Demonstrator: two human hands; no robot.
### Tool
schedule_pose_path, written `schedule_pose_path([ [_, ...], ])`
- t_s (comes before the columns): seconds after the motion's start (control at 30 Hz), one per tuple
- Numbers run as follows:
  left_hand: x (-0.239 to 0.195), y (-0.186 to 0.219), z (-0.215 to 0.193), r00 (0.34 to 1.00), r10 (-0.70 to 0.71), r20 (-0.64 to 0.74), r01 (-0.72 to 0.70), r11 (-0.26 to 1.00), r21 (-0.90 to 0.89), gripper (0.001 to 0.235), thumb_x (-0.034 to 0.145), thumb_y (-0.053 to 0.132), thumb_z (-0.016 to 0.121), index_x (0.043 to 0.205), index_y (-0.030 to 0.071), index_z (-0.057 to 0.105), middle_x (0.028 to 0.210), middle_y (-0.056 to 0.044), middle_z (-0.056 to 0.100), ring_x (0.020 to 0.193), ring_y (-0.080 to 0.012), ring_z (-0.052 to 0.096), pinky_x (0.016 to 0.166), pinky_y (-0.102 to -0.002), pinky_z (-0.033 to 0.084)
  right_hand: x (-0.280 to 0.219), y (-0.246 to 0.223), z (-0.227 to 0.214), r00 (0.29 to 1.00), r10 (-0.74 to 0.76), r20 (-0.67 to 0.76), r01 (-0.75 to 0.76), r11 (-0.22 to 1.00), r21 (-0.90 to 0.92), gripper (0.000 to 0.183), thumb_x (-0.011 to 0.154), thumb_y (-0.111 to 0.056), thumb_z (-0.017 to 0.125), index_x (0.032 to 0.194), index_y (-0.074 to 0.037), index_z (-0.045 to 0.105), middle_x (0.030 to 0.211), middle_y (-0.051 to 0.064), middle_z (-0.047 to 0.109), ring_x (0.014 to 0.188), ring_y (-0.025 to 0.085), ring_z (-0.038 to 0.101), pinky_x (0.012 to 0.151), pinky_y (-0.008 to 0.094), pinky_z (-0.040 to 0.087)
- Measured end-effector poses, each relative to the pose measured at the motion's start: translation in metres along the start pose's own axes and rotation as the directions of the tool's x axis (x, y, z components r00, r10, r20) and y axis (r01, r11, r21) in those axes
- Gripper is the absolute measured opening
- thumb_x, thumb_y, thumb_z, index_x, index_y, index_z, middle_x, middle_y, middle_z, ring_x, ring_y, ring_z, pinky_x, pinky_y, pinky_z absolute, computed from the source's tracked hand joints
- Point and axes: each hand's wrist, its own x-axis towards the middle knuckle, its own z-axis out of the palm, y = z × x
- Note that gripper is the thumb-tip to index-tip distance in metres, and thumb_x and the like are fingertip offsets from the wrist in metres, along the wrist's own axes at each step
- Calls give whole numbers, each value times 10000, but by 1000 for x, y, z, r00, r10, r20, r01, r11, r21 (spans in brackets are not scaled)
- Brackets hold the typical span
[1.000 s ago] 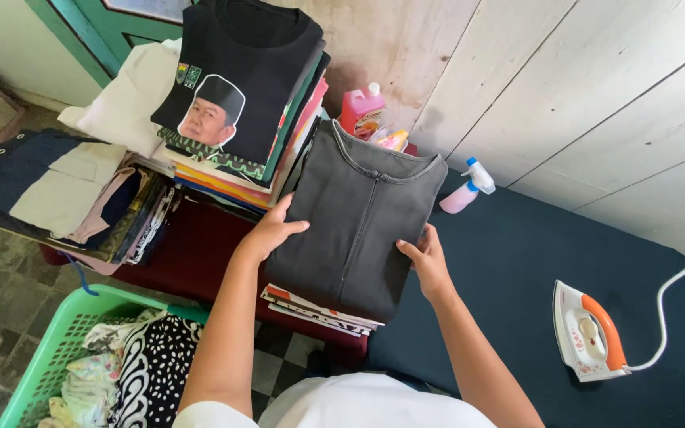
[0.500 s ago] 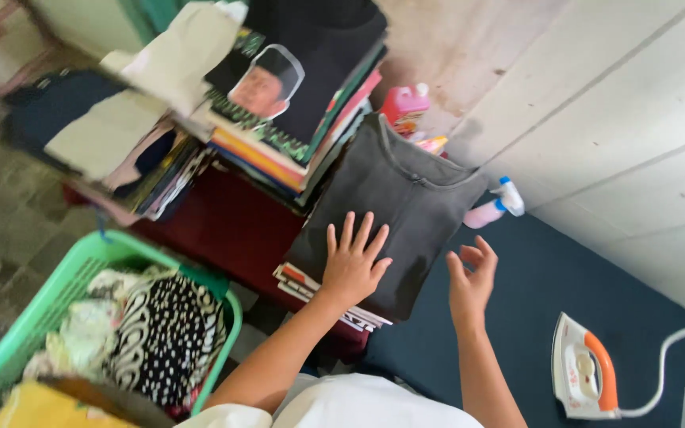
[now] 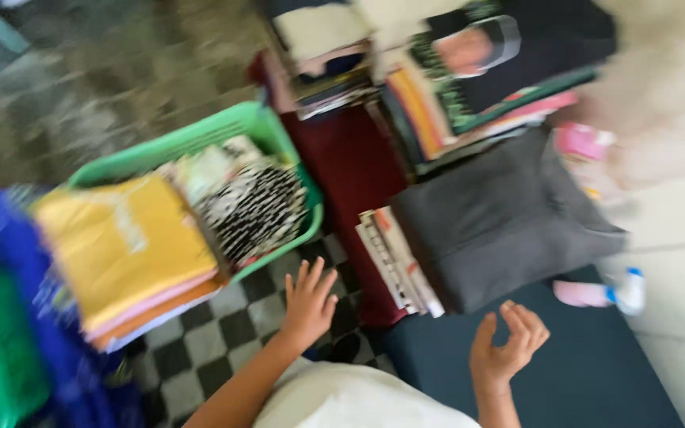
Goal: Iron and fold various items of clothing.
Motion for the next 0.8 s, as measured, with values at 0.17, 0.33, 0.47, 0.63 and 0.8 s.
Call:
schedule_pose_path([
  [0.17,-65,-59,-21,926,-294,-237,290,956,-51,500,905,234,695,1385,149,585,1535,-168,462,1415,-436,398,1088,-681,316,11,-26,25,993,-66,96,56,993,109,285,932,80,707,1175,-24,597,1214,143,661,1185,307,574,989,446,416],
  [0.33,-107,-143,-24,670,-642,-373,396,734,-551,408,987,215,654,1377,112,595,1385,-134,609,1248,-331,606,1036,-520,511,15,-103,60,967,-174,186,99,929,357,272,941,83,691,1177,-25,612,1213,138,657,1177,329,566,1035,434,467],
  [0.47,-133,-202,-51,338,-941,5,120,38,-992,369,965,168,623,1330,122,590,1199,-77,645,1043,-247,671,915,-462,551,9,-184,90,886,-374,272,196,837,511,268,855,82,700,1087,-44,655,1119,129,672,1076,340,613,971,437,485],
  [0.63,-152,-260,-85,272,-939,212,-202,-271,-941,248,964,217,598,1204,157,608,1018,-40,656,892,-218,694,828,-451,609,-23,-268,149,804,-487,342,164,733,660,293,829,72,713,1088,-63,689,1082,138,670,1021,347,648,886,418,544],
  [0.8,-147,-289,-115,244,-915,322,-127,-360,-924,238,984,376,614,978,139,636,708,-10,654,507,-135,591,488,-357,543,-53,-362,223,577,-711,402,181,592,785,373,795,36,705,1155,-59,677,1097,162,671,1025,370,649,871,441,552],
])
